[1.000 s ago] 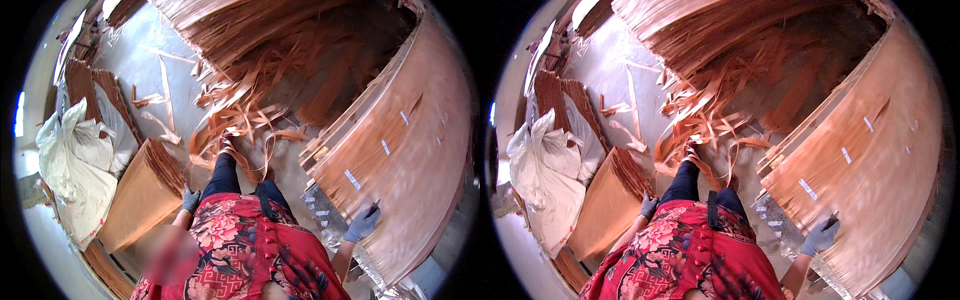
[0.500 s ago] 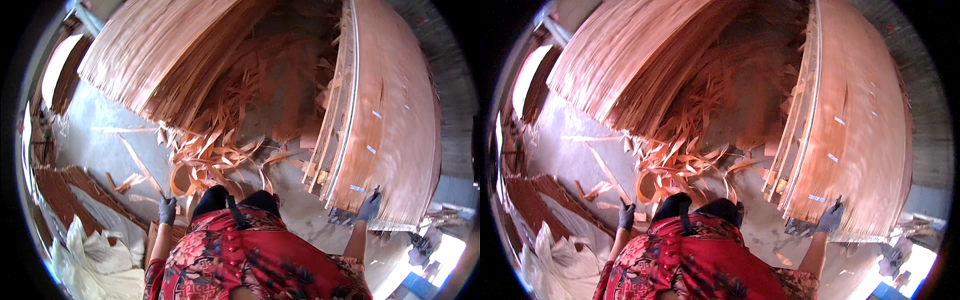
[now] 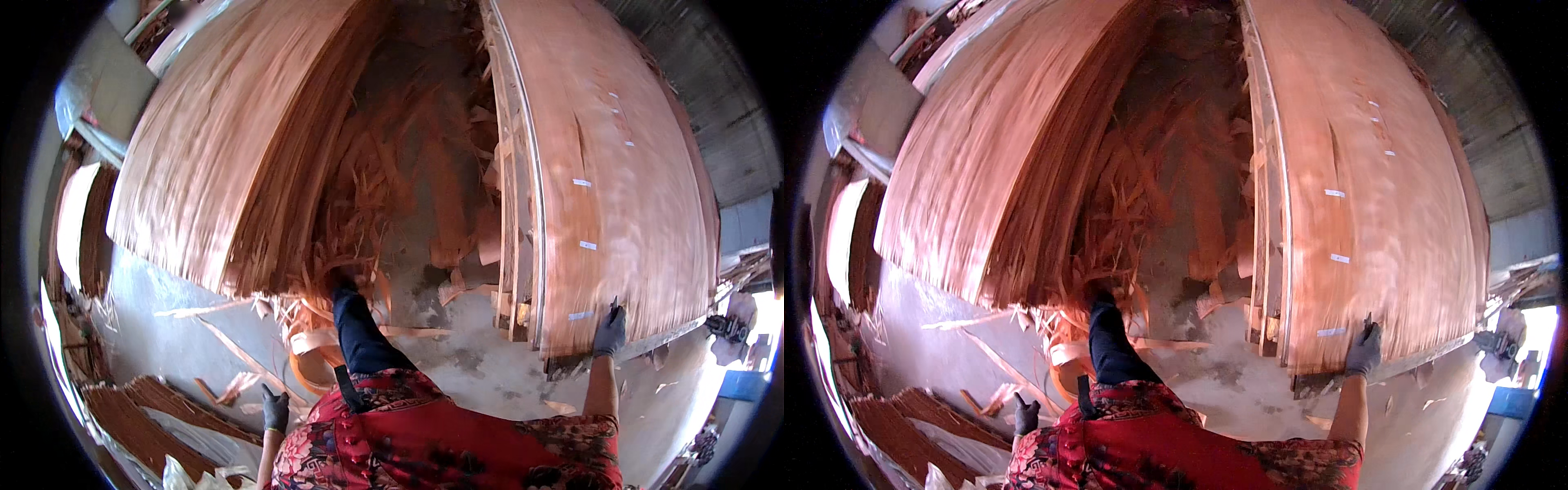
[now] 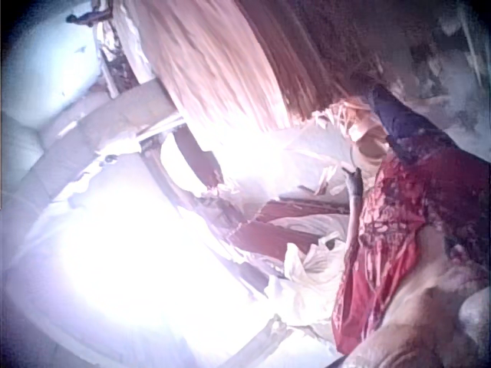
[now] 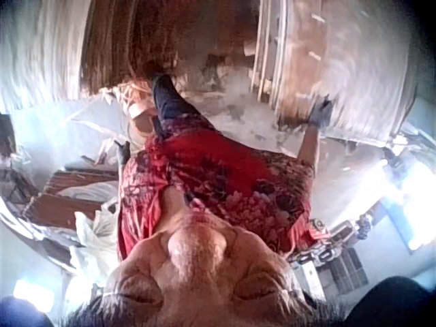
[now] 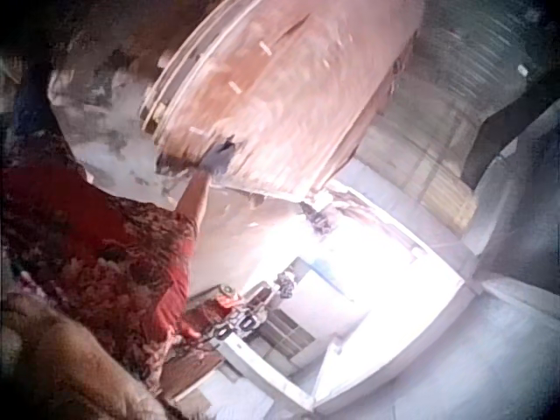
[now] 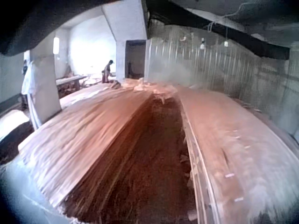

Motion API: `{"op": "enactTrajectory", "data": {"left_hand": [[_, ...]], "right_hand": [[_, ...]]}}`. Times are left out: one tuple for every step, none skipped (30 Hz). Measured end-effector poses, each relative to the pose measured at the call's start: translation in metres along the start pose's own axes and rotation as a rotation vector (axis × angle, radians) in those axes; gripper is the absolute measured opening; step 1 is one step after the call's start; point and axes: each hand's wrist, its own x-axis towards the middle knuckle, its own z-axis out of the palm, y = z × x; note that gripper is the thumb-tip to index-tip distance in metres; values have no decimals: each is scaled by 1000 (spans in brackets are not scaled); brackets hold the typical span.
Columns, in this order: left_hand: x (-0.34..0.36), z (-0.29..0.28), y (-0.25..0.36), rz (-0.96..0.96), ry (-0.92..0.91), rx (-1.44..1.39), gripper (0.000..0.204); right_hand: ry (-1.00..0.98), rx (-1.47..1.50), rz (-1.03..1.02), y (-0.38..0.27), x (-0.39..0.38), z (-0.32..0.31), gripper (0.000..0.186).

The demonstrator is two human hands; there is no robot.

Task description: The person cuts a large sheet of light brown material on a workbench using a utility knife. They smooth the material, make cuts along the edges, and remove the trimmed strips. The person then folds the cut sheet and places it on a pile of similar sheets.

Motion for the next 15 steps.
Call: {"op": "enactTrajectory", "data": {"left_hand": [[-15,15,84,-203,-243,-167,82],[-5,6,54,-102,-139,-101,83],[13,5,26,1,-57,-33,85],[23,23,60,-99,-178,18,87],[17,33,121,-203,-294,80,89],[49,-3,28,92,-37,177,94],[56,40,76,46,-138,336,97],[66,46,91,47,-154,364,100],[76,49,107,85,-173,390,104],[96,59,123,147,-196,433,107],[115,63,140,224,-209,497,110],[136,69,160,312,-206,568,114],[162,75,182,450,-182,663,117],[183,94,224,408,-241,593,111],[196,108,268,402,-273,514,106]], "right_hand": [[25,-21,13,23,4,-16,36],[-18,43,-6,15,4,-4,36],[-50,89,-20,10,3,3,36],[-37,71,-25,23,3,-16,34],[-29,68,16,34,1,-27,33],[-117,196,21,7,-5,5,33],[-80,156,64,31,-1,-12,33],[-115,126,129,23,-2,-16,32],[-151,96,199,15,-8,-22,31],[-169,68,282,10,-6,-26,30],[-140,104,203,14,-6,-18,29],[-108,140,127,18,-7,-6,28],[-69,164,64,18,-10,-3,27],[8,149,106,-4,-5,-22,22],[-16,117,121,-14,6,-32,21]]}}
